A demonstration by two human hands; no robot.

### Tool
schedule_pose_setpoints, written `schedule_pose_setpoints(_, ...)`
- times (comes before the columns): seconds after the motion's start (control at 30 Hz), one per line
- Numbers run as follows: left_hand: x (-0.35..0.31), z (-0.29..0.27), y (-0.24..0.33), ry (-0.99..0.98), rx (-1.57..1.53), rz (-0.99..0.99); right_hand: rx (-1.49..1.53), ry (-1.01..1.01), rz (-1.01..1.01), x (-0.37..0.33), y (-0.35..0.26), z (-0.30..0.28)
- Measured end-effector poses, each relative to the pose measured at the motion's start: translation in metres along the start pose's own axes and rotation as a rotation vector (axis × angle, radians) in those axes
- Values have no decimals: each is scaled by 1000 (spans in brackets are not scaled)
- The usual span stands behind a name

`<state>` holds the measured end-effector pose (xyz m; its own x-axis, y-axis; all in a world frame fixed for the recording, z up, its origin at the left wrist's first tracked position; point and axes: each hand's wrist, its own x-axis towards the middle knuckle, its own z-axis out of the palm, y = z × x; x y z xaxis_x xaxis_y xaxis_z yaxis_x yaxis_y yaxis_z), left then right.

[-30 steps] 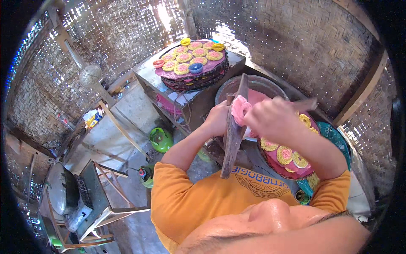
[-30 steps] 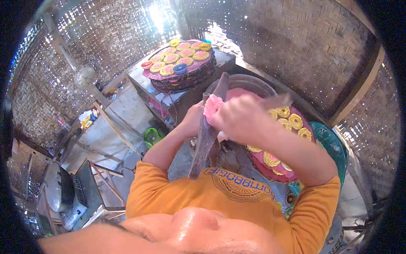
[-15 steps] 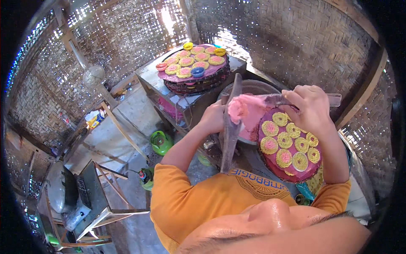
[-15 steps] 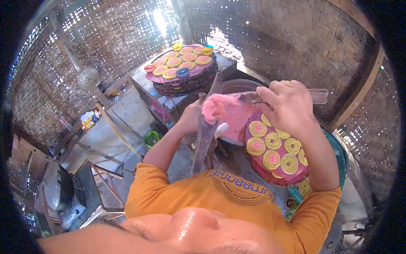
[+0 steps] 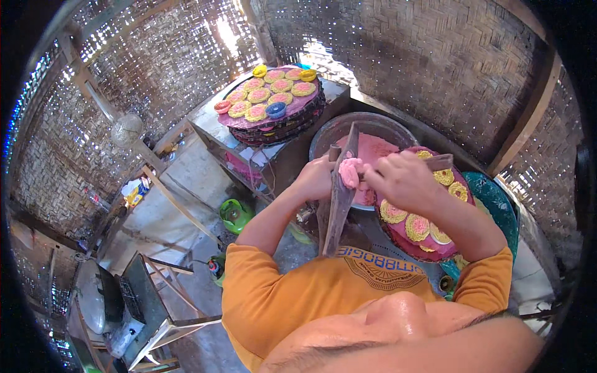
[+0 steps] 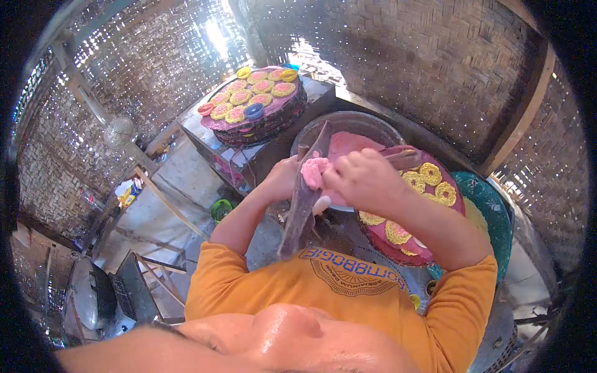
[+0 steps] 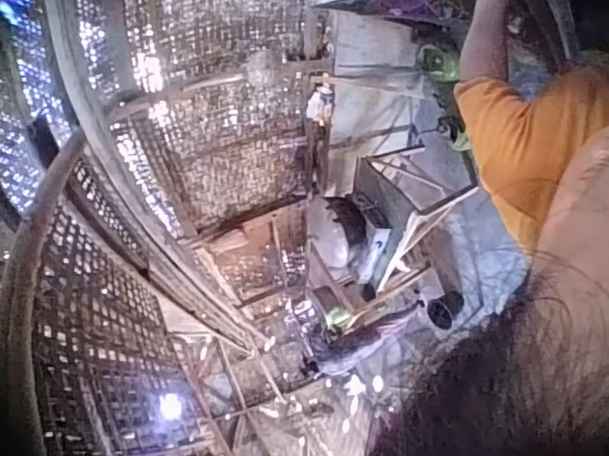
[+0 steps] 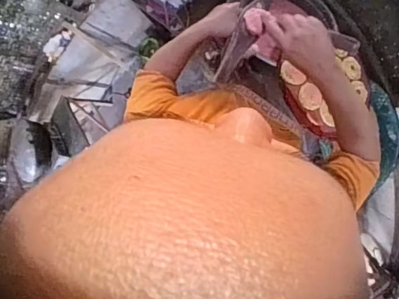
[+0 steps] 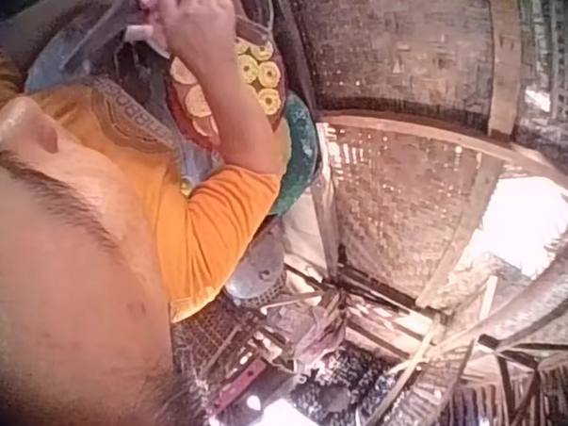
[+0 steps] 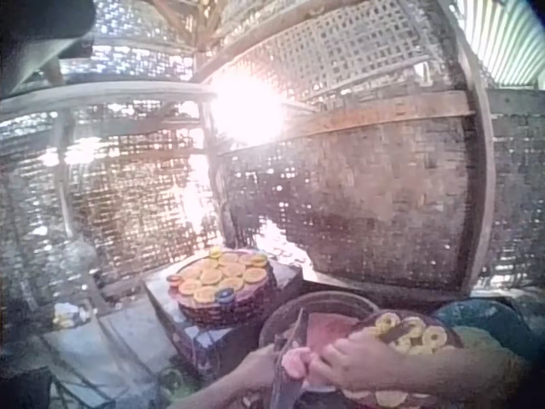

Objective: The person prepares food by using a wooden paddle to spread a yellow dough onto circular trays and using a thin tool to refine the shapes. The person handles several colored doughs in basins and places finished items on multiple stacked trays.

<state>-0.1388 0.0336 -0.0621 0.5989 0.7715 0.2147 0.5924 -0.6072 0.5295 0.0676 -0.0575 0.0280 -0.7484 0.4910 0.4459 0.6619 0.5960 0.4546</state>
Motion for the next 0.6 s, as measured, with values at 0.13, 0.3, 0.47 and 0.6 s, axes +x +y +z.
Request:
schedule_pose_setpoints(0.13, 1, -12, -26, 181, -176, 182, 70, -35, 188, -12, 28, -34)
schedule_pose_setpoints(0.3, 4, -12, -28, 133, -351, 48, 146, 65, 425, -27, 47, -19)
schedule_pose_setpoints(0.47, 12, -6, -44, 142, -502, 106, 279, -12, 401, -37, 44, -6)
schedule_pose_setpoints(0.6, 11, -8, -41, 177, -281, 188, 385, -80, 411, -37, 46, -18)
